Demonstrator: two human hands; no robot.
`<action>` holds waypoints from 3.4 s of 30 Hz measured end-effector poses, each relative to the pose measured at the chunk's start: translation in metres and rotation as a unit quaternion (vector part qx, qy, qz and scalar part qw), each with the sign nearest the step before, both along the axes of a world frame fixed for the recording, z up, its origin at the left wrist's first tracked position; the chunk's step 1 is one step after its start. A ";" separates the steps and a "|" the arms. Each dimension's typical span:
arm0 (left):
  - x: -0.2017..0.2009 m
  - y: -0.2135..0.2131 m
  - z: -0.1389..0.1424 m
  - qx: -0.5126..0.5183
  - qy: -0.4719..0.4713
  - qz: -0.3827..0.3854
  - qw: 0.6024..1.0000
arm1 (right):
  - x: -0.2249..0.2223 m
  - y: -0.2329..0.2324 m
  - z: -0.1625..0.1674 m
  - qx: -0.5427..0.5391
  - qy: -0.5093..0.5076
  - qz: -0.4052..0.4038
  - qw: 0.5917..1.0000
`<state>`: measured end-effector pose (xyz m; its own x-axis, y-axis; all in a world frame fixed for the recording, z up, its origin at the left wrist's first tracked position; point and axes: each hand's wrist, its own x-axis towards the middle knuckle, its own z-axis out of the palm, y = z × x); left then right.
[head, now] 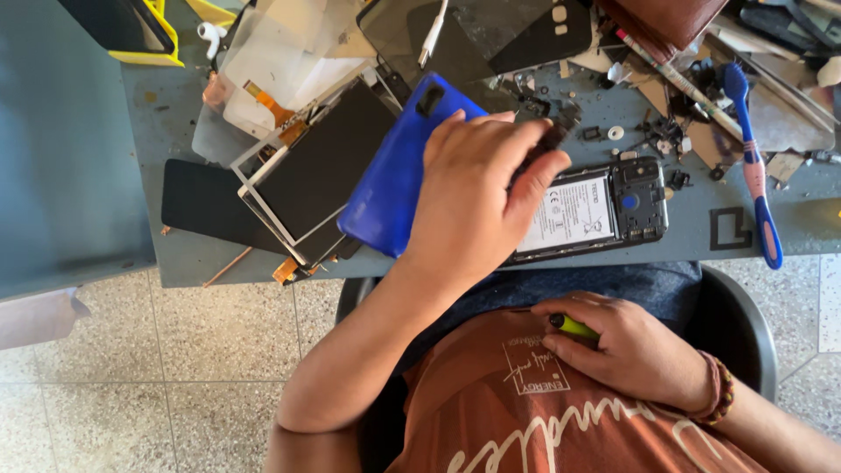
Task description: The person disassembles a blue smartphone, removes the back cover and battery, and uses a screwdriver and metal pick to manipulate internal components. They then reassemble the phone by placing the battery and back cover back into position.
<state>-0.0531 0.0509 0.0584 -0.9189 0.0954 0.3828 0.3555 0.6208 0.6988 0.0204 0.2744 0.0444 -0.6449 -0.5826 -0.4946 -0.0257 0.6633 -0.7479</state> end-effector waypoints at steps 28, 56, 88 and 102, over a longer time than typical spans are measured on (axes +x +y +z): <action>0.033 0.032 -0.039 -0.087 0.032 -0.028 0.995 | -0.001 0.099 -0.007 -0.368 -0.063 -0.311 0.874; 0.046 0.026 -0.065 -0.066 0.044 0.013 0.997 | -0.040 0.021 -0.035 -0.119 0.360 -0.234 0.895; 0.045 0.026 -0.077 -0.064 0.049 0.012 0.997 | -0.045 0.026 -0.058 -0.161 0.366 -0.230 0.887; 0.040 0.028 -0.080 -0.057 0.052 0.016 0.997 | -0.048 0.030 -0.066 -0.158 0.384 -0.225 0.881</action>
<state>-0.0132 0.0791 -0.0213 -0.8781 0.1156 0.4643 0.4013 0.7063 0.5832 -0.0279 0.3044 -0.0216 -0.9197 -0.2128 0.3298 -0.3925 0.4966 -0.7741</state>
